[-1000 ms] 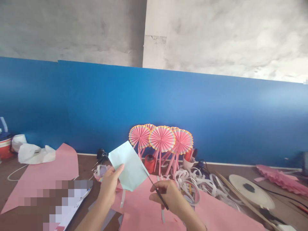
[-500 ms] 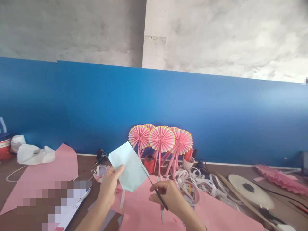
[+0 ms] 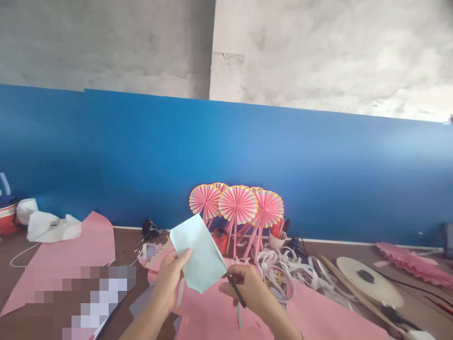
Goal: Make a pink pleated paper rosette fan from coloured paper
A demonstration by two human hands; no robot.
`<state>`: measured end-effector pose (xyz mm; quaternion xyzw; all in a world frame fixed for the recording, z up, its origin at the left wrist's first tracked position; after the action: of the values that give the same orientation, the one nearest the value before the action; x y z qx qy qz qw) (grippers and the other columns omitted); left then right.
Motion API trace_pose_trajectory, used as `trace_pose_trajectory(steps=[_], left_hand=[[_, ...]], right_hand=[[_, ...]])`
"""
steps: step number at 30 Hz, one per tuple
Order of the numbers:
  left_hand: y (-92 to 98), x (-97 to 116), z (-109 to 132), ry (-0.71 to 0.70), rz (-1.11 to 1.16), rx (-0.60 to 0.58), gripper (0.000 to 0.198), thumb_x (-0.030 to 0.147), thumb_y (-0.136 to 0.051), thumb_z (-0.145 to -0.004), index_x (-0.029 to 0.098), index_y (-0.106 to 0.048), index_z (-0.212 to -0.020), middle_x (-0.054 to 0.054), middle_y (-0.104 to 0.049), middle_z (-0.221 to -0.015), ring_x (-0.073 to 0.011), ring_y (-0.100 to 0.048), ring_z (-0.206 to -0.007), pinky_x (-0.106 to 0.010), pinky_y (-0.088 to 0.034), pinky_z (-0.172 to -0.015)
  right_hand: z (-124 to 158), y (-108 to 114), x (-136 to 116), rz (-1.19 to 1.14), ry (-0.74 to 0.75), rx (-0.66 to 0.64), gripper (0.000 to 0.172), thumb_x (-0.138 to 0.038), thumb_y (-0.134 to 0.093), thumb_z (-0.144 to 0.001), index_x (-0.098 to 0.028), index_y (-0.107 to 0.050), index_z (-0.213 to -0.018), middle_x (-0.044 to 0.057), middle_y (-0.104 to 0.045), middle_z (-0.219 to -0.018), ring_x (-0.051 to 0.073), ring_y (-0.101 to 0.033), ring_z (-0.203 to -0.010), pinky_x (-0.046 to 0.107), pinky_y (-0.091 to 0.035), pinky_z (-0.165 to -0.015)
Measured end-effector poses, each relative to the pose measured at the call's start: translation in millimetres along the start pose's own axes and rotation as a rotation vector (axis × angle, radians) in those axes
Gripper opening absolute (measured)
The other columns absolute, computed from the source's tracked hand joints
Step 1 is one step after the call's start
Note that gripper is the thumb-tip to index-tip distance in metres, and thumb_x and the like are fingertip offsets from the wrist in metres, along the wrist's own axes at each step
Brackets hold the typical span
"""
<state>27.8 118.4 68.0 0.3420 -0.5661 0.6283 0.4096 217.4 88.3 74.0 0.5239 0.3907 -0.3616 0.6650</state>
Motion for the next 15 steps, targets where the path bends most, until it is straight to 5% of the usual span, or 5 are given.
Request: trace_pose_trajectory(steps=[15], left_hand=[[-1.4, 1.1, 1.8, 0.009, 0.021, 0.017, 0.046, 0.040, -0.079, -0.060, 0.012, -0.069, -0.095, -0.010, -0.077, -0.083, -0.0291, -0.071, -0.083, -0.032, -0.053, -0.066]], right_hand=[[1.3, 2.0, -3.4, 0.000, -0.005, 0.058, 0.015, -0.023, -0.071, -0.064, -0.015, -0.067, -0.076, -0.009, -0.045, -0.048, 0.007, -0.050, -0.037, 0.016, -0.034, -0.037]])
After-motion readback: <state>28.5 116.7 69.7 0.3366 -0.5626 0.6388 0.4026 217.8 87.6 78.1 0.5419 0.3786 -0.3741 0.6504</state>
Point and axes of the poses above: each hand's wrist, its own z-axis away from the middle knuckle, its own y-axis out of the back of the hand, x = y × z, the point moved 5 cm from there along -z, towards the middle knuckle
